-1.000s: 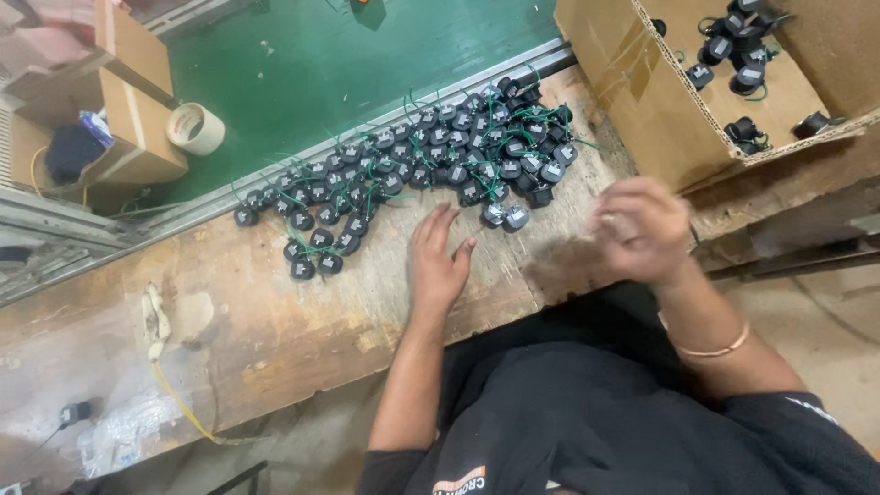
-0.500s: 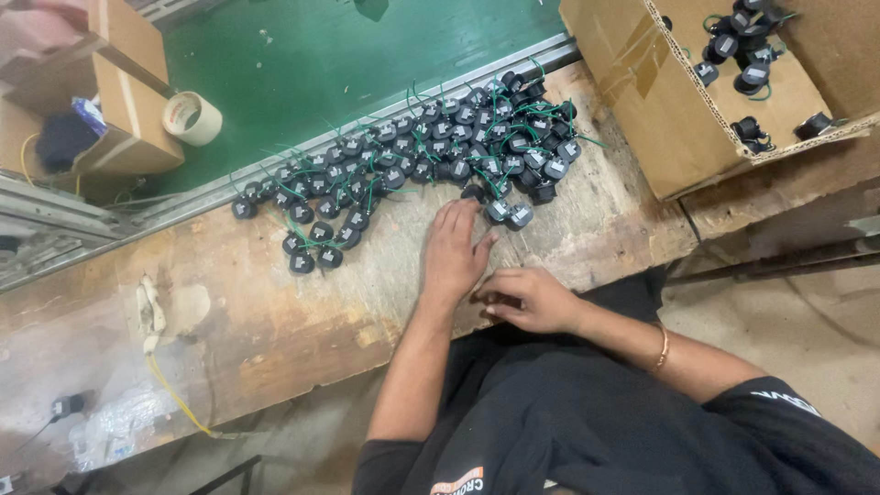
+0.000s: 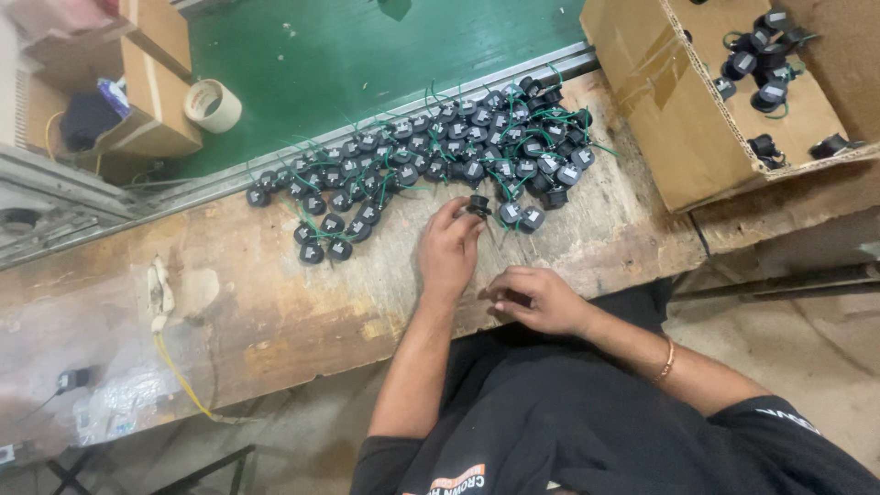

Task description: The person picks black power adapters with green cords from a pile on the workbench one at a time, wraps each cord around its adapter body with both hands, and places the finished unit into a cardboard box beside the pile.

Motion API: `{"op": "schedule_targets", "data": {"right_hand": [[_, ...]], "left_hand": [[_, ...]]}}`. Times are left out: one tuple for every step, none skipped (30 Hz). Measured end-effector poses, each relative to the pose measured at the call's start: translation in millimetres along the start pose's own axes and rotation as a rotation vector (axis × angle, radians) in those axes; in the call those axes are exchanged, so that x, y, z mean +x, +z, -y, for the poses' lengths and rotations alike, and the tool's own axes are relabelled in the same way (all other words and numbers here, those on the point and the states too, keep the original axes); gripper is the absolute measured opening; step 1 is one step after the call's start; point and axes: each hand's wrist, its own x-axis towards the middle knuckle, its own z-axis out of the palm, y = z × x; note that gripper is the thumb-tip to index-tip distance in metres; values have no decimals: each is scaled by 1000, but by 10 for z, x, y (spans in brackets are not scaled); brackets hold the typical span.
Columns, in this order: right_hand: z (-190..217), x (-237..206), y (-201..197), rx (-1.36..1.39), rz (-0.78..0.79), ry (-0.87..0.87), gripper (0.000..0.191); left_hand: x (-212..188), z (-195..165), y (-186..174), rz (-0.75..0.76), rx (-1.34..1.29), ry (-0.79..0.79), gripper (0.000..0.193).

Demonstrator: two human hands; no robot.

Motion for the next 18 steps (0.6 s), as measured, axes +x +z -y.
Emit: {"op": "schedule_targets", "data": {"right_hand": [[-10,2,-4,11,-18,-14,23],[-20,8,-3,22,-37,-29,23],[-29,10,-1,34,-54,-42,23],[-37,10,3,24,-57,-46,22],[-47,7,5,14,-60,-50,22],[-54,5,12,3,-63,-54,21],[-62,-3,16,7,-58,-13,21],[-67,-13,23,11,-54,28,21],[-72,-24,27,15,-50,70,21],[-74,-31,35,16,-53,65,22],[-79,-36,36,15,-58,61,24],[-83,-40,40,14,-64,58,25],[-84,-48,44,51,-89,82,32],[-87,-50,48,89,-113,107,39],[-94,-52,50,127,-137,132,46],[-102,-52,53,182,-177,136,53],[-118,-52,50,238,-218,140,60],[-137,-47,52,293,-260,143,67]], "left_hand": [[7,-7,-10,-18,-13,29,34],[15,-12,-26,-35,-26,59,41],[19,-29,-30,-25,64,142,44],[23,-51,-24,-14,153,223,48],[20,-69,-18,-2,242,304,51],[14,-73,-18,12,187,265,45],[8,-74,-10,24,132,226,39],[-2,-62,-9,37,78,188,33],[-10,-41,-5,-3,52,135,27],[-17,-7,-8,-41,26,83,22],[-18,27,-8,-80,-2,33,17],[-25,64,-17,-119,-78,22,19],[-47,96,-36,-156,-154,10,21],[-71,118,-52,-193,-231,-3,23],[-97,117,-55,-190,-320,-31,23],[-125,105,-58,-186,-408,-59,23],[-145,85,-58,-181,-496,-85,23],[-161,62,-60,-82,-570,-87,24]]}}
